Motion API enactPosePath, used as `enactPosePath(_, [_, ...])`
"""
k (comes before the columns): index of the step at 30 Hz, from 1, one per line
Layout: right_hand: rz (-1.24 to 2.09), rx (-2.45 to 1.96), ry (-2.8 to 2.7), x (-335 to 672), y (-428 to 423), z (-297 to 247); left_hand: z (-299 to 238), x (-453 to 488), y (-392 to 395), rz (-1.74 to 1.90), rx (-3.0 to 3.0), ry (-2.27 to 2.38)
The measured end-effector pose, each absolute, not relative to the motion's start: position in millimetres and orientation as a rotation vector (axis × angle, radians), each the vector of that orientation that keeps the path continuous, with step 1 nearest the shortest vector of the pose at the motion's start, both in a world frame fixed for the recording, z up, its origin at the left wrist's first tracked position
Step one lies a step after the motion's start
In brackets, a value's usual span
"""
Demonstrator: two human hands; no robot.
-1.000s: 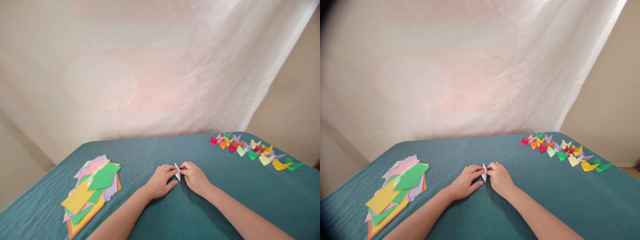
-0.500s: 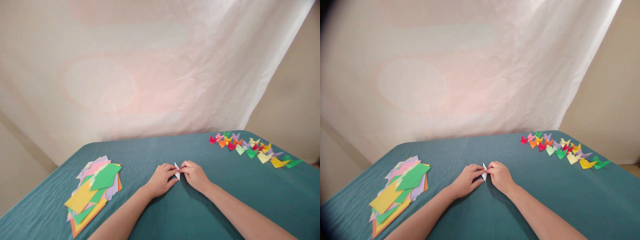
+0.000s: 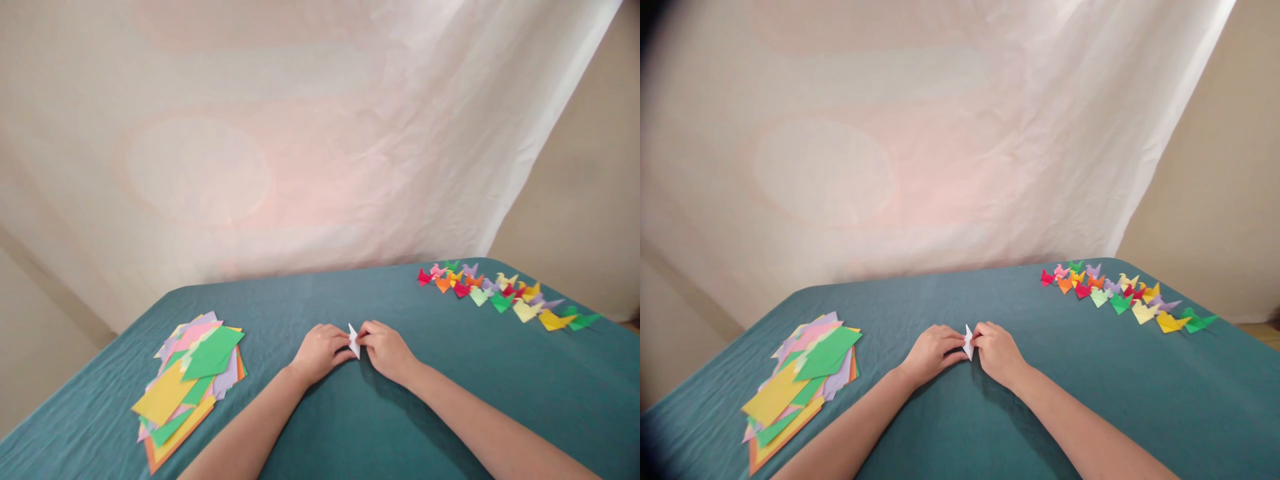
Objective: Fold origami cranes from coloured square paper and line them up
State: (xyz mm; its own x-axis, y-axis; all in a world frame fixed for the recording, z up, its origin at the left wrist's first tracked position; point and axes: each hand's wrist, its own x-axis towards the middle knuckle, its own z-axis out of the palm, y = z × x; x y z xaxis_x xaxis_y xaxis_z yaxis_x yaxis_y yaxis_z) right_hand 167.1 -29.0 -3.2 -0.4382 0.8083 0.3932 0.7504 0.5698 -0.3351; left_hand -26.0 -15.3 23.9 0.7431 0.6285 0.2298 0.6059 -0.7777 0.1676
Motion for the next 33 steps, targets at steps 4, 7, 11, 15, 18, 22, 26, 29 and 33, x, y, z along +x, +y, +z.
enactPosePath(4, [0.200,-1.230,-2.230,167.4,-26.0,-6.5,24.0,-25.0,-15.0,0.399,2.971,0.998])
enactPosePath(7, [0.224,-1.211,-2.196,166.5,-24.9,-8.8,20.9,-24.3,-14.8,0.416,3.016,1.023])
enactPosePath(11, [0.243,-1.202,-2.156,165.5,-25.1,-9.3,13.9,-23.4,-13.5,0.547,2.929,1.075])
enactPosePath(15, [0.270,-1.203,-2.126,165.8,-25.4,-7.5,8.0,-22.6,-10.9,0.680,2.739,1.167])
enactPosePath(18, [0.278,-1.213,-2.104,166.5,-26.0,-6.2,5.7,-22.6,-8.6,0.724,2.634,1.210])
enactPosePath(22, [0.273,-1.271,-2.050,167.6,-30.3,-3.9,4.3,-22.8,-5.8,0.759,2.547,1.241])
enactPosePath(26, [0.251,-1.319,-2.063,168.5,-36.3,0.0,4.0,-22.4,-4.4,0.772,2.500,1.296])
enactPosePath(29, [0.176,-1.265,-2.170,169.1,-38.4,1.4,3.9,-21.8,-4.4,0.779,2.498,1.309])
enactPosePath(33, [0.112,-1.205,-2.266,170.0,-38.5,-0.5,2.4,-20.6,-4.4,0.788,2.502,1.333])
